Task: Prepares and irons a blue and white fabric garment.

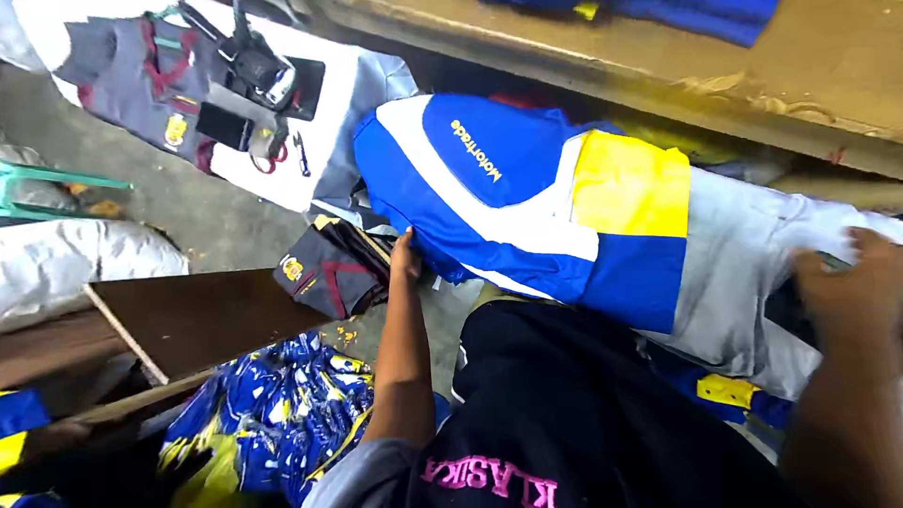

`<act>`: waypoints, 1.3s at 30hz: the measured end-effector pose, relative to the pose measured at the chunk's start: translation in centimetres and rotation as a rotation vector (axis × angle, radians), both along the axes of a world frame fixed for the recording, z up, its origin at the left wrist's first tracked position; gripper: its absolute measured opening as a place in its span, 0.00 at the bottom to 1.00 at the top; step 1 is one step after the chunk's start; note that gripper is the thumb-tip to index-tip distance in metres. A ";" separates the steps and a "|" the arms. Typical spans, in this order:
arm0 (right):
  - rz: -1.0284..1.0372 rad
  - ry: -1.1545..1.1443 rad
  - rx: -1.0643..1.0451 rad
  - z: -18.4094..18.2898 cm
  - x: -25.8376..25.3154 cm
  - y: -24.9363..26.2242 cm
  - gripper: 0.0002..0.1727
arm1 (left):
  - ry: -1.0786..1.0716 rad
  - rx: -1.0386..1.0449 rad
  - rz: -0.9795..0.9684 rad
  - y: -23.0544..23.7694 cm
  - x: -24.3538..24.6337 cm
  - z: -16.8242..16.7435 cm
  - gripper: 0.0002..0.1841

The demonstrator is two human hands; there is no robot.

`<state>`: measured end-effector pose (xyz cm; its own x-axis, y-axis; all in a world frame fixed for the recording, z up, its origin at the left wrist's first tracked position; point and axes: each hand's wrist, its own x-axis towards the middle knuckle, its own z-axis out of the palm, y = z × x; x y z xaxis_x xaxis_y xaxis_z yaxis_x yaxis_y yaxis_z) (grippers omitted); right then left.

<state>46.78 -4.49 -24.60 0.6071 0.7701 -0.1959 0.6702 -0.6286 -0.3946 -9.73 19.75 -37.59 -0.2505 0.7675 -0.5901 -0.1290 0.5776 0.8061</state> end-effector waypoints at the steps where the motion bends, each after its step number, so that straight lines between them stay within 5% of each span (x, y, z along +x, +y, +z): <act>1: 0.073 0.042 0.024 -0.5 -3.3 2.2 0.37 | -0.003 0.001 0.008 0.3 -0.2 -0.1 0.28; 7: 0.309 0.186 0.098 -4.4 -16.6 13.7 0.39 | -0.048 0.024 0.102 3.3 -1.7 0.3 0.27; 11: 0.388 0.099 0.125 -5.5 -18.7 20.6 0.41 | -0.091 0.007 0.120 5.4 -3.1 0.9 0.24; 17: 0.159 0.086 -0.153 -6.7 -19.5 27.8 0.40 | -0.228 -0.143 0.152 7.5 -3.9 1.5 0.19; 25: -0.028 0.049 -0.173 -7.0 -19.8 28.8 0.31 | -0.114 0.007 -0.001 10.9 -3.9 4.0 0.07; 33: -0.172 0.010 -0.159 -6.2 -19.2 30.0 0.32 | -0.048 0.185 -0.110 14.6 -0.9 3.5 0.07; 36: -0.170 0.036 -0.121 -6.1 -19.7 29.3 0.32 | -0.138 0.109 -0.099 12.4 -1.0 4.4 0.09; 39: -0.161 0.096 -0.091 -6.0 -20.3 27.1 0.34 | -0.272 -0.034 -0.058 7.3 -1.4 5.2 0.23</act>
